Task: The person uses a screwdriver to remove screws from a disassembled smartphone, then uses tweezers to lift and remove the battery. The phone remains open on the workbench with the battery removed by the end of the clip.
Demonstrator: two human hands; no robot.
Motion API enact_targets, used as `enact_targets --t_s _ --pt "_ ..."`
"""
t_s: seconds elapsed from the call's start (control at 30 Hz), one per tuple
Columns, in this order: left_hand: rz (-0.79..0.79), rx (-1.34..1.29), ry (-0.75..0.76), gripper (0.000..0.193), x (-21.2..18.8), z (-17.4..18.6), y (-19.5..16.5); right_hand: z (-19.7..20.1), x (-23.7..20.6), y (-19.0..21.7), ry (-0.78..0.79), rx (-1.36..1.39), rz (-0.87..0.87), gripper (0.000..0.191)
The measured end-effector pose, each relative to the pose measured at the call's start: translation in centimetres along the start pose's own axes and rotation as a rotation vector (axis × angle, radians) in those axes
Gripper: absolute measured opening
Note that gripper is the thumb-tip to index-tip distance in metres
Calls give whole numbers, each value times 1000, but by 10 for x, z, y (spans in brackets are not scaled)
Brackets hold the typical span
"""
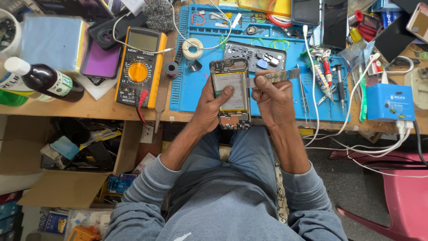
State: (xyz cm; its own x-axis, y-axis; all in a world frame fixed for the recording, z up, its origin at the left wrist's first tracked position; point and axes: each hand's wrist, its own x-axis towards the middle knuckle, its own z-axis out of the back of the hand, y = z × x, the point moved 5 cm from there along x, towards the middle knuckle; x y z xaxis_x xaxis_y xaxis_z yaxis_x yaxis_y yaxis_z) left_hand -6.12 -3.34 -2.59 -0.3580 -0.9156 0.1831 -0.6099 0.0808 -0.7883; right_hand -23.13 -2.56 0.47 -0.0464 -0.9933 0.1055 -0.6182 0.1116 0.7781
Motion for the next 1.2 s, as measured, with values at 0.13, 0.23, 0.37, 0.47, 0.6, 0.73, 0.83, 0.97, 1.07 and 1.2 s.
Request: enact_targets --t_s 0.13,0.23,0.37,0.47,0.6,0.73,0.83,0.97,1.07,1.2 --pt "35 -63 25 42 -1 1 -2 10 5 -12 28 145 -112 13" --pt "37 -80 27 43 -1 0 -3 4 4 -12 36 200 -126 12" --pt "-32 -42 -68 40 1 0 -3 -11 -11 14 -8 -406 169 13" --pt "-79 -42 -128 40 2 0 -2 -28 -25 28 -39 -879 303 15" --pt "-113 -66 -148 40 2 0 -4 -45 -43 37 -8 -1115 427 14" --pt "-93 -50 -155 37 0 1 -6 -31 -41 27 -42 -901 255 14" --pt "-56 -108 -117 36 0 0 -7 -10 -18 10 29 -317 -31 13" --pt "-20 -160 -88 35 0 0 -10 6 -9 -10 17 2 -236 13" --pt "-17 -164 -87 35 -1 1 -10 1 -13 -9 32 -42 -203 14" --pt "-69 -69 -141 36 -1 2 -9 -16 -28 18 25 -699 71 15"
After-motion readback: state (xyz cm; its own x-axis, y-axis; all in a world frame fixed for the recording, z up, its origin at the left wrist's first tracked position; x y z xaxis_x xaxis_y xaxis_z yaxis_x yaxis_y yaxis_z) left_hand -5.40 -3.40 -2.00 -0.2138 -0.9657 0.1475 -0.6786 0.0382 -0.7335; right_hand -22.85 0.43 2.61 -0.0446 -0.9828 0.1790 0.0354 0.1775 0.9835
